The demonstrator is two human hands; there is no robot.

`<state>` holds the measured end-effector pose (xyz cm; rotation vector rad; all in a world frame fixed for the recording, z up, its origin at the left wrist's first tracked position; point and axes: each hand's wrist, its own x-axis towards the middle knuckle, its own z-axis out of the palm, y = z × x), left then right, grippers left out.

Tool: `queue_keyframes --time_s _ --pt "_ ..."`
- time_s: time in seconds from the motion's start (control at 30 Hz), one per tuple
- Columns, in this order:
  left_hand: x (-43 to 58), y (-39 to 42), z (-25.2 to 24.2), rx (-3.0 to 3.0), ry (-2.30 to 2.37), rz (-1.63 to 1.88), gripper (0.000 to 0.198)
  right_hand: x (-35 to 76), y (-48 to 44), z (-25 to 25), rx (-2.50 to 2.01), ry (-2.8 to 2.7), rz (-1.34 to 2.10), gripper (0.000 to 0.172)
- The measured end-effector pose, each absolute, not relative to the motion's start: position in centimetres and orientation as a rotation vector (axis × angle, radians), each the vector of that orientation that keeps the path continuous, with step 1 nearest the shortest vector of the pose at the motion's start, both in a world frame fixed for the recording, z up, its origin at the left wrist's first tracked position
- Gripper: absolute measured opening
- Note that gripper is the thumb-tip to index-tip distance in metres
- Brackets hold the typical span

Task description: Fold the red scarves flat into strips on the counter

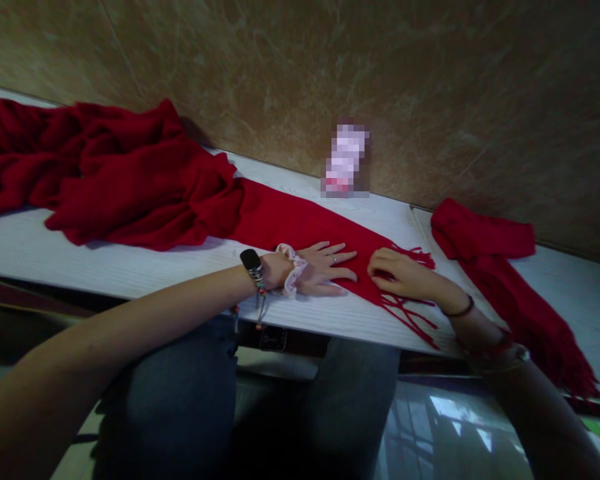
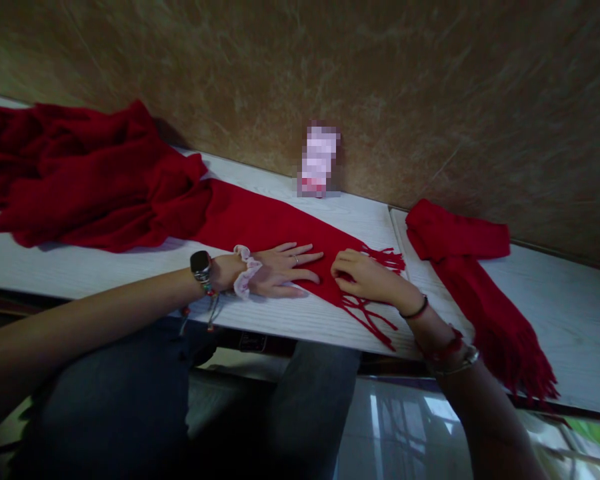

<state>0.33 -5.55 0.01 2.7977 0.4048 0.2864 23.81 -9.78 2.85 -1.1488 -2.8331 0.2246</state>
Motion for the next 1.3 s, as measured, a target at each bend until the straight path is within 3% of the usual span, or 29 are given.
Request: queue_keyframes --time_s 0.23,0.43,0.67,0.83,0.97,1.17,1.3 --pt "-2.0 -4.3 -2.2 2.779 0.475 0.266 0.032 26.8 -9.1 3.3 -1.457 -2.67 0.035 0.011" --pt "-3.4 -3.7 -3.5 2.737 0.576 0.28 0.028 24.3 -7.7 0.7 -1.272 -2.568 0.077 0.036" --pt "-1.1 -5.5 -0.9 2.809 0.508 0.36 0.031 28.7 -4.8 -1.6 -1.692 -2.301 -0.067 0.041" --pt "0.4 -6.0 0.3 2.843 0.5 0.327 0.036 26.1 -5.9 -0.1 -1.57 -2.43 -0.013 0.046" --pt "0.2 -5.8 0.5 2.871 0.512 0.281 0.037 24.2 -6.1 -0.7 -1.527 -2.628 0.088 0.047" --pt "0.2 -5.2 -1.7 2.863 0.549 0.309 0.031 29.6 -4.4 -1.1 -1.827 -2.408 -0.035 0.045" --pt "-0.2 -4.8 -3.1 2.825 0.595 0.353 0.031 29.6 -6.2 0.7 -1.549 -2.404 -0.09 0.039"
